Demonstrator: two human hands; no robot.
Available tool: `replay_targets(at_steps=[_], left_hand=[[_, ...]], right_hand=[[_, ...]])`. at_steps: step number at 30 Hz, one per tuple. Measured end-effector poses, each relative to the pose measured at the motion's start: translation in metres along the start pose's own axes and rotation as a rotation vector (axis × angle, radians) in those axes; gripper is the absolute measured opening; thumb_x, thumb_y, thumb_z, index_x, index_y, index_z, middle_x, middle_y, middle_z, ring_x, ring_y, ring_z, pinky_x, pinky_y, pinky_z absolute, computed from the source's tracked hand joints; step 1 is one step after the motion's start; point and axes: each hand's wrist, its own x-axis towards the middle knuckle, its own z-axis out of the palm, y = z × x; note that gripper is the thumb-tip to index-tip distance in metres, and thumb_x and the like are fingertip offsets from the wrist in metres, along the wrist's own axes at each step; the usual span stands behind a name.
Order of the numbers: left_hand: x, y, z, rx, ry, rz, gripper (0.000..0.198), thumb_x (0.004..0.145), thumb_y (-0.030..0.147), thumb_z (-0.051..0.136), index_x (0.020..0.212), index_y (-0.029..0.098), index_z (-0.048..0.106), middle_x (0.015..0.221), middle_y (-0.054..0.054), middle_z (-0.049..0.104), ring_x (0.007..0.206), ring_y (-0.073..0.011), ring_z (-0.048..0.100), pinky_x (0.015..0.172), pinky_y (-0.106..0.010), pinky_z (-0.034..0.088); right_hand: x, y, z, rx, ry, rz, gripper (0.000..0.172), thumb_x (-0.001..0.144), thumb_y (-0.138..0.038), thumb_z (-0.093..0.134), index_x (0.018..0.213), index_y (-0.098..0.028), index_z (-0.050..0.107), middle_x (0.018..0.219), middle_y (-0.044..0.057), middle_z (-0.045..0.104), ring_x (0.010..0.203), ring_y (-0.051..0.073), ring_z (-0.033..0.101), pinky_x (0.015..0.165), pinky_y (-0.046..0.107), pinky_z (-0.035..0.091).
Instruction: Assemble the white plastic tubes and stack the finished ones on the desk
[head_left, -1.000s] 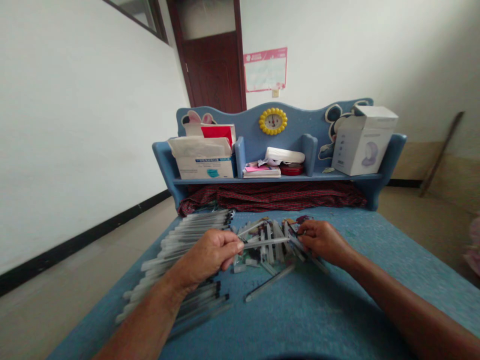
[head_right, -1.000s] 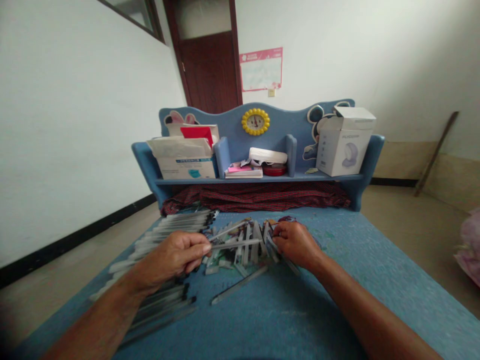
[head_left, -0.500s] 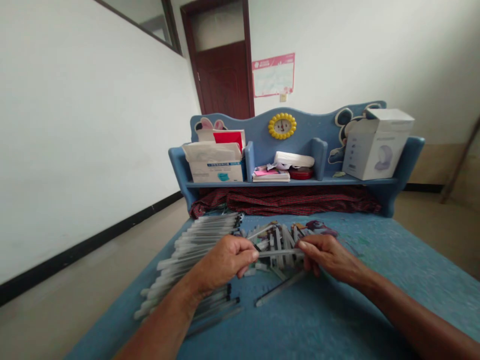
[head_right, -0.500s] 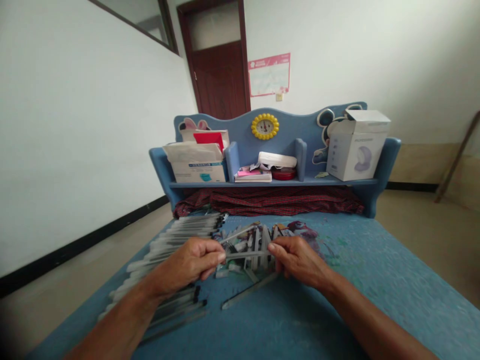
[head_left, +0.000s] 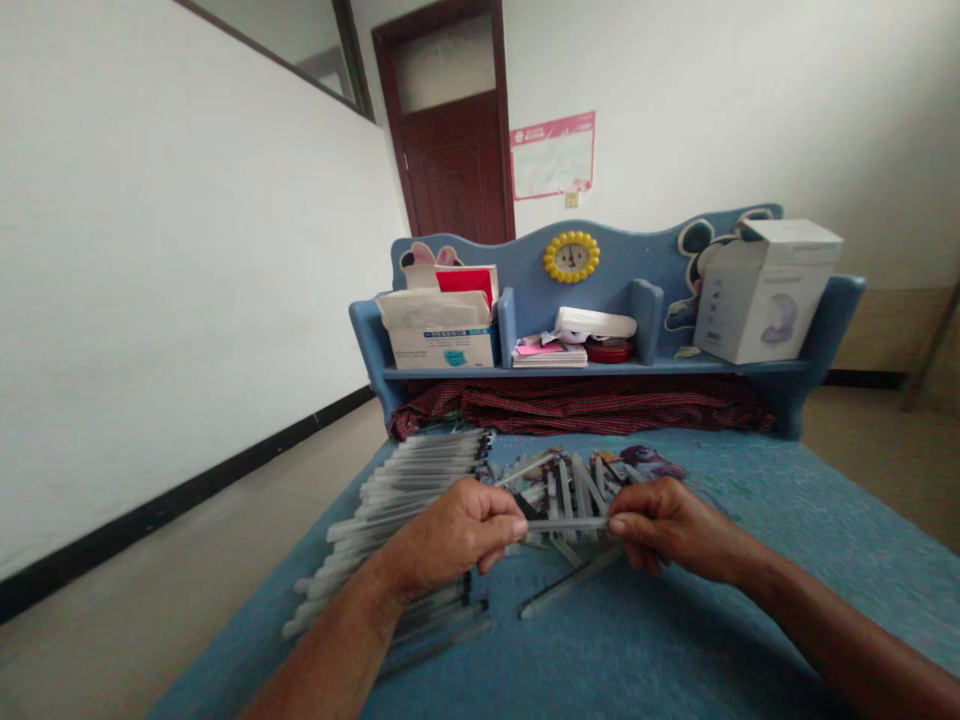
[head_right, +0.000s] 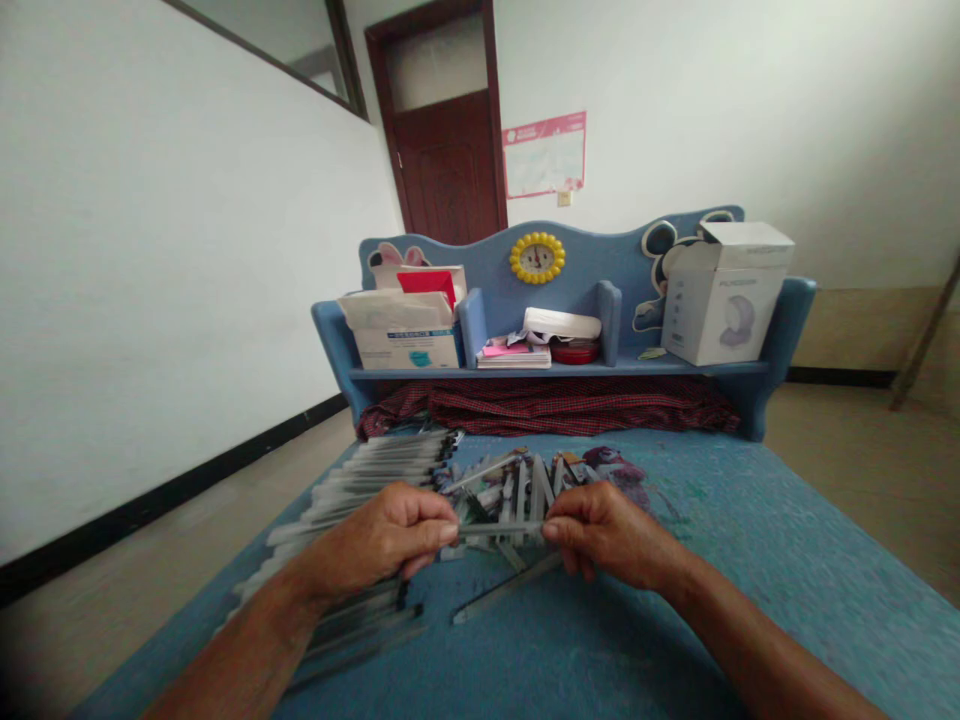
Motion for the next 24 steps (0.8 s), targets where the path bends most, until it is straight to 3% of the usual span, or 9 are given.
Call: replay_targets(at_steps=[9,14,18,24], left_hand=[[-0.002,0.001,-0.004,-0.021,-0.044,0.001,0.026,0.079,0.036,0.053,0.071,0.012,0.06,0.046,0.006,0.045,0.042,-0.0058,0.035,0.044,-0.018,0.026],[0.0,0.009,0.008,0.005,-0.107,0.033,0.027,0.079,0.037,0.052,0.072,0.012,0.06,0.049,0.006,0.044,0.045,-0.0066,0.036,0.045,-0.019,0.026],[-0.004,0.016,0.017,0.089,-0.16,0.035,0.026,0.083,0.034,0.047,0.073,0.013,0.059,0.053,0.005,0.042,0.05,-0.0077,0.038,0.048,-0.019,0.027],[-0.014,0.033,0.027,0.321,-0.193,0.135,0.032,0.087,0.034,0.042,0.061,0.016,0.047,0.055,0.006,0.038,0.053,-0.0076,0.038,0.048,-0.019,0.026]], right_hand=[[-0.002,-0.005,-0.004,-0.1,-0.031,-0.069,0.035,0.085,-0.045,0.049,0.068,-0.015,0.055,0.057,-0.002,0.054,0.048,0.008,0.048,0.045,0.019,0.033],[-0.01,-0.028,0.014,-0.489,-0.052,-0.167,0.021,0.086,-0.033,0.051,0.074,-0.017,0.057,0.06,-0.004,0.048,0.055,0.007,0.044,0.05,0.02,0.029],[-0.021,-0.044,0.031,-0.785,-0.003,-0.189,0.023,0.089,-0.028,0.044,0.071,-0.017,0.053,0.056,-0.005,0.048,0.051,0.007,0.045,0.049,0.021,0.025],[-0.039,-0.066,0.026,-1.012,-0.06,-0.251,0.022,0.091,-0.023,0.041,0.072,-0.018,0.053,0.06,-0.002,0.057,0.048,0.008,0.049,0.044,0.023,0.024]])
